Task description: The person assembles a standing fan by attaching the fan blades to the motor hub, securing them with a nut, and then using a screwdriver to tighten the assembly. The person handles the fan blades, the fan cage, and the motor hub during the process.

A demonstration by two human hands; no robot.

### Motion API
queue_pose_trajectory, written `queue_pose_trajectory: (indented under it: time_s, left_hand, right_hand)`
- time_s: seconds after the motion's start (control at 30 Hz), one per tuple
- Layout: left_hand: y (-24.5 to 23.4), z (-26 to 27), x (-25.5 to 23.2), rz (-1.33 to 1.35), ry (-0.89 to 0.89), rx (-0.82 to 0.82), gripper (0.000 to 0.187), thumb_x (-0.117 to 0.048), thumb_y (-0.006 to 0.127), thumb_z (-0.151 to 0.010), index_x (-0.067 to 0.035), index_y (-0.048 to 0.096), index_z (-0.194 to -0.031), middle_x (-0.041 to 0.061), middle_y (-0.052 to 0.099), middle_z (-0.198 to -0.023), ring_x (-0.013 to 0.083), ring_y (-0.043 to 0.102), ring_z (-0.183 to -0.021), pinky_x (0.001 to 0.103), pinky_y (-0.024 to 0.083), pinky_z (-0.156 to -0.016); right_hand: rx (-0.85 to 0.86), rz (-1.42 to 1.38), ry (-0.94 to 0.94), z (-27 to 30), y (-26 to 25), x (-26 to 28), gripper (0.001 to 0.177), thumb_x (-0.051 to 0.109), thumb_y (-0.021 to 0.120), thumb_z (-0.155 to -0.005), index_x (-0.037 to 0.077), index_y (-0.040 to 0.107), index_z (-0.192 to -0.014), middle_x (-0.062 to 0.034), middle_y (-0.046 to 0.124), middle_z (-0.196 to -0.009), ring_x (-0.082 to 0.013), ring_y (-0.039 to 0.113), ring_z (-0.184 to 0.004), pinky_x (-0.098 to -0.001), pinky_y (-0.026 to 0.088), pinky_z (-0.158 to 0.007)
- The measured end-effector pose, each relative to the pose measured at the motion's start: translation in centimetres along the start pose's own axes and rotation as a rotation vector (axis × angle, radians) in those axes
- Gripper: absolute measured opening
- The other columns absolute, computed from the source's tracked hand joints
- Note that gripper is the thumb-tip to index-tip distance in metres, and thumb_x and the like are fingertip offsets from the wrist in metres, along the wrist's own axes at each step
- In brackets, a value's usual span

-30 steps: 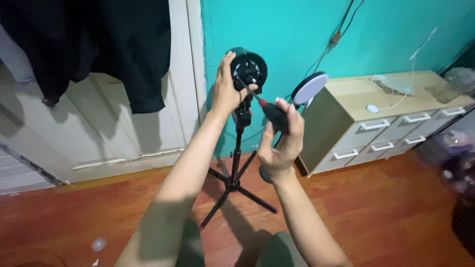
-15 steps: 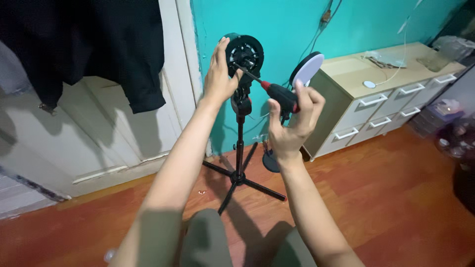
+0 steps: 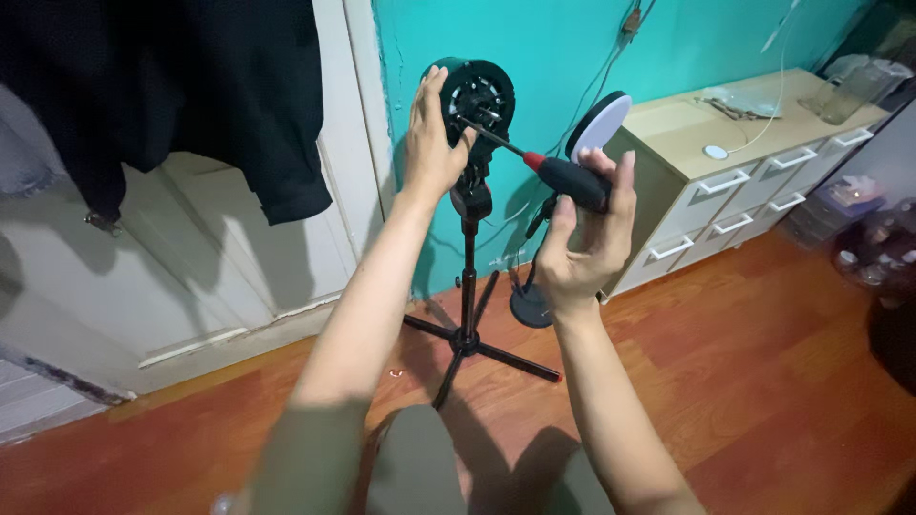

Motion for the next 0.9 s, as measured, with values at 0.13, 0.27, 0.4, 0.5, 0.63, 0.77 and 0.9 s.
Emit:
queue_pose_trajectory:
  time_s: [0.13,0.27,0.4,0.5,0.63,0.77,0.9]
  left_hand:
    - [-0.3,-0.1,-0.2,0.029,0.003,0.006,0.084,-0.005,0.079,-0.080,-0.009,0.029,-0.148,0.019,0.034,-0.155,0.0396,0.031,-0.145,0.046,0.032,-0.119]
    - [-0.5,0.0,-0.5,0.026,0.013,0.003,0.083,-0.005,0.078,-0.080,-0.008,0.030,-0.148,0.020,0.035,-0.154,0.0397,0.032,-0.145,0.046,0.032,-0.119]
    - [-0.7,0.1,-0.7,0.044,0.020,0.006,0.083,-0.005,0.077,-0.080,-0.008,0.029,-0.148,0.020,0.035,-0.154,0.0396,0.032,-0.145,0.045,0.032,-0.118]
    - [-0.6,0.0,-0.9,0.030,0.004,0.017,0.082,-0.005,0.077,-0.078,-0.008,0.031,-0.146,0.020,0.036,-0.153,0.0396,0.032,-0.144,0.045,0.032,-0.118]
    - [-0.6,0.1,-1.0,0.049,0.015,0.023,0.083,-0.006,0.078,-0.079,-0.008,0.031,-0.147,0.020,0.035,-0.153,0.0391,0.031,-0.144,0.045,0.032,-0.118]
    - [-0.6,0.1,-1.0,0.039,0.003,0.050,0.082,-0.007,0.078,-0.080,-0.009,0.030,-0.147,0.018,0.035,-0.154,0.0382,0.031,-0.145,0.044,0.032,-0.118]
    - [-0.6,0.1,-1.0,0.046,-0.014,0.068,0.081,-0.009,0.078,-0.081,-0.010,0.030,-0.147,0.017,0.035,-0.154,0.0375,0.032,-0.144,0.044,0.032,-0.117]
  right_hand:
    - [0.025,0.371,-0.139,-0.1,0.3,1.0,0.057,0.001,0.073,-0.093,0.004,0.047,-0.144,-0.0144,0.048,-0.126,-0.0210,0.055,-0.116,-0.0308,0.051,-0.099]
    - [-0.019,0.166,-0.020,0.2,0.6,0.9,0.057,0.003,0.066,-0.099,0.005,0.037,-0.148,-0.0121,0.054,-0.131,-0.0207,0.058,-0.122,-0.0312,0.049,-0.109]
    - [0.026,0.357,-0.163,0.3,0.6,1.2,0.059,-0.003,0.065,-0.098,0.002,0.038,-0.151,-0.0156,0.046,-0.133,-0.0242,0.055,-0.121,-0.0324,0.048,-0.108]
    - [-0.014,0.458,-0.138,0.2,0.5,1.3,0.055,-0.004,0.075,-0.094,0.005,0.050,-0.143,-0.0132,0.053,-0.122,-0.0225,0.059,-0.109,-0.0302,0.052,-0.099]
    - [-0.009,0.188,-0.073,0.2,0.8,1.5,0.056,-0.002,0.060,-0.103,0.007,0.035,-0.153,-0.0137,0.051,-0.140,-0.0237,0.056,-0.128,-0.0335,0.047,-0.115]
    - [-0.006,0.369,-0.156,-0.3,0.9,2.2,0.055,-0.004,0.070,-0.096,0.008,0.048,-0.145,-0.0133,0.053,-0.128,-0.0224,0.060,-0.118,-0.0316,0.055,-0.101]
    - [-0.007,0.053,-0.077,-0.3,1.4,2.4,0.057,0.000,0.057,-0.103,0.012,0.032,-0.152,-0.0134,0.051,-0.141,-0.0230,0.053,-0.137,-0.0340,0.045,-0.117]
Point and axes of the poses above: each hand's wrist, its own z-axis away from the middle knuckle, its own y-axis out of the palm, x = y × z, the point moved 2 cm from there along -z, towards the middle knuckle
